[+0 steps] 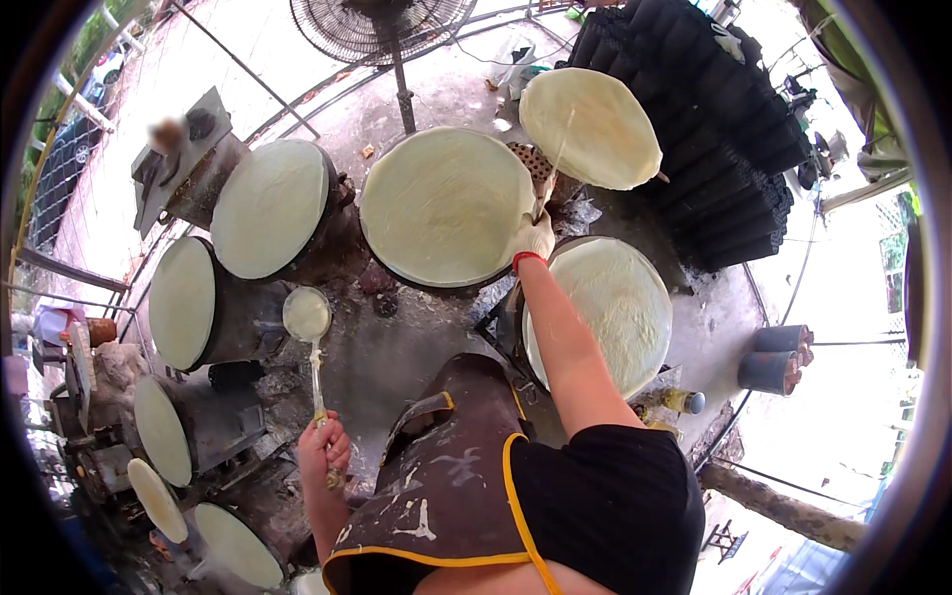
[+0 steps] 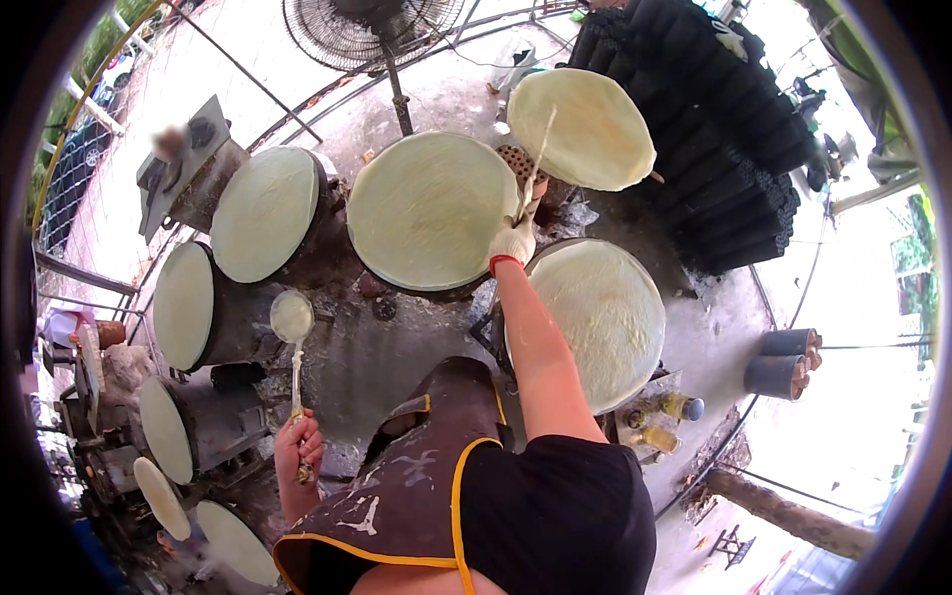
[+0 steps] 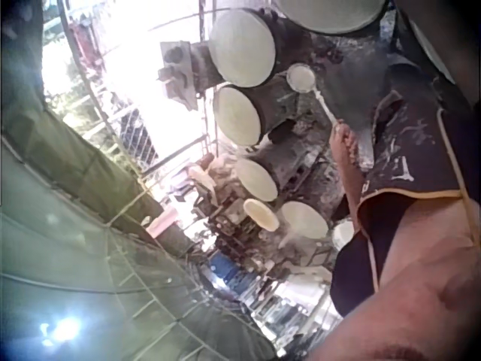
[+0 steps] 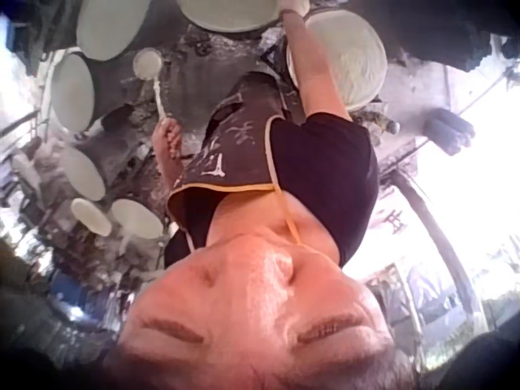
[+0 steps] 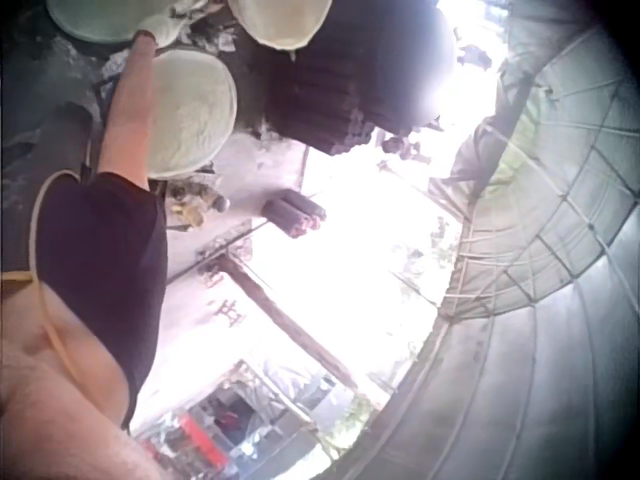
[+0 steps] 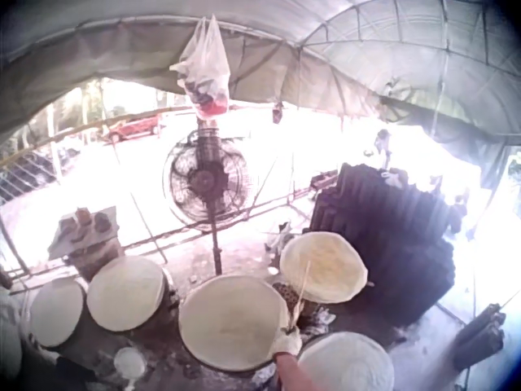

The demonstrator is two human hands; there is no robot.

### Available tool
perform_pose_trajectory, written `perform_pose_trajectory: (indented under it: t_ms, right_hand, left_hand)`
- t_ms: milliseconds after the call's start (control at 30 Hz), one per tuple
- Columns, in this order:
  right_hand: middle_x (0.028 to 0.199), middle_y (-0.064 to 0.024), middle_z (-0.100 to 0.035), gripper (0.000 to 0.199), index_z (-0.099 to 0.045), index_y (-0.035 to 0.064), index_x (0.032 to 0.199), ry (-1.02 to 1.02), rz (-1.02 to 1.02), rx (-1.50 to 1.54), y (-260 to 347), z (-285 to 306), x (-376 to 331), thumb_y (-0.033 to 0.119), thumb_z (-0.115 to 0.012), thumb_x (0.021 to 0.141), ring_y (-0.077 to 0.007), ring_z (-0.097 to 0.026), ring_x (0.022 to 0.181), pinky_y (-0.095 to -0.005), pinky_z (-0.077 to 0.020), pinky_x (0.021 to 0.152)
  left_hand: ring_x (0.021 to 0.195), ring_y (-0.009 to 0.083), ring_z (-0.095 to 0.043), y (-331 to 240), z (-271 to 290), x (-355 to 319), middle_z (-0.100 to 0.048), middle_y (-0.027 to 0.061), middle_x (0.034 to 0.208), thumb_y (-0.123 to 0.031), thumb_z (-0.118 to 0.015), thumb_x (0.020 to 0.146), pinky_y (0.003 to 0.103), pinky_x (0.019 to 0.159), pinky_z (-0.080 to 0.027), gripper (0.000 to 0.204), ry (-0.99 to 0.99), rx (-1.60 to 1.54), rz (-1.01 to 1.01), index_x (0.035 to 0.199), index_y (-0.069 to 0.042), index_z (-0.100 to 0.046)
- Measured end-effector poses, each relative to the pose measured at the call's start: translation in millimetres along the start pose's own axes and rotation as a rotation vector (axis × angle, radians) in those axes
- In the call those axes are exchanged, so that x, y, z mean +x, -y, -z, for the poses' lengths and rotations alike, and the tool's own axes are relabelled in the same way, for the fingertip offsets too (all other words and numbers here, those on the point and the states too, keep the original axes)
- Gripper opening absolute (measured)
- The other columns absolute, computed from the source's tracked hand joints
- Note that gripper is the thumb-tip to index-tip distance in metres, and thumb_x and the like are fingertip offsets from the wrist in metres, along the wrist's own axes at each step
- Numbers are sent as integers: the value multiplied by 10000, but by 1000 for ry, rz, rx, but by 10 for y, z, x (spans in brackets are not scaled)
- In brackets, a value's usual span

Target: The person pours batter onto multiple hot griddles, spreads it into thin circles, and flips the pancakes as they cook. They repeatedly scoop batter from a large metal bowl and manage several pancakes simultaneously across the cooking station.

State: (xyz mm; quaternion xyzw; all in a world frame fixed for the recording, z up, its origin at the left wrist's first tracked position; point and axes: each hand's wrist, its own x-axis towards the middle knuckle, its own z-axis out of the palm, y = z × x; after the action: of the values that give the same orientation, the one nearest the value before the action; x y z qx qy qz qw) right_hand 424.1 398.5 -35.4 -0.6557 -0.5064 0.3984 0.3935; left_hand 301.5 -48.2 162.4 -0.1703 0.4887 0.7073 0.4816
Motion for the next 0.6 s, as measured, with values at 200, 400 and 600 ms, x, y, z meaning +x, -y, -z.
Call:
perform_pose_trajectory:
  t_ms: [200, 400, 600]
  right_hand:
    - [914, -215, -643, 381, -633, 16, 992, 250, -78, -456, 205, 145, -89, 300, -561, 748, -358, -614, 897, -411, -462, 797]
    - [680, -52, -584, 292, -615, -44, 898, 214, -2, 352, 703, -121, -219, 209, -646, 755, -97, -508, 621, -265, -432, 601]
    - [706, 8, -557, 180, -609, -15, 874, 110, -157, 777, 812, 401, -450, 100, -661, 745, -81, -466, 598, -230, -387, 540]
  left_hand:
    - [417, 52, -348, -14, -114, 166, -403, 17, 643, -50, -468, 890, 181, 318, -300, 118, 34, 44, 15, 998, -3, -477]
    - [423, 49, -353, -119, -28, 226, -402, 15, 641, -52, -466, 892, 174, 324, -303, 128, 46, 93, 21, 1003, 12, -475]
    - [417, 59, -343, -202, 59, 335, -405, 12, 638, -53, -485, 882, 193, 318, -288, 108, 74, 175, 73, 977, -4, -488]
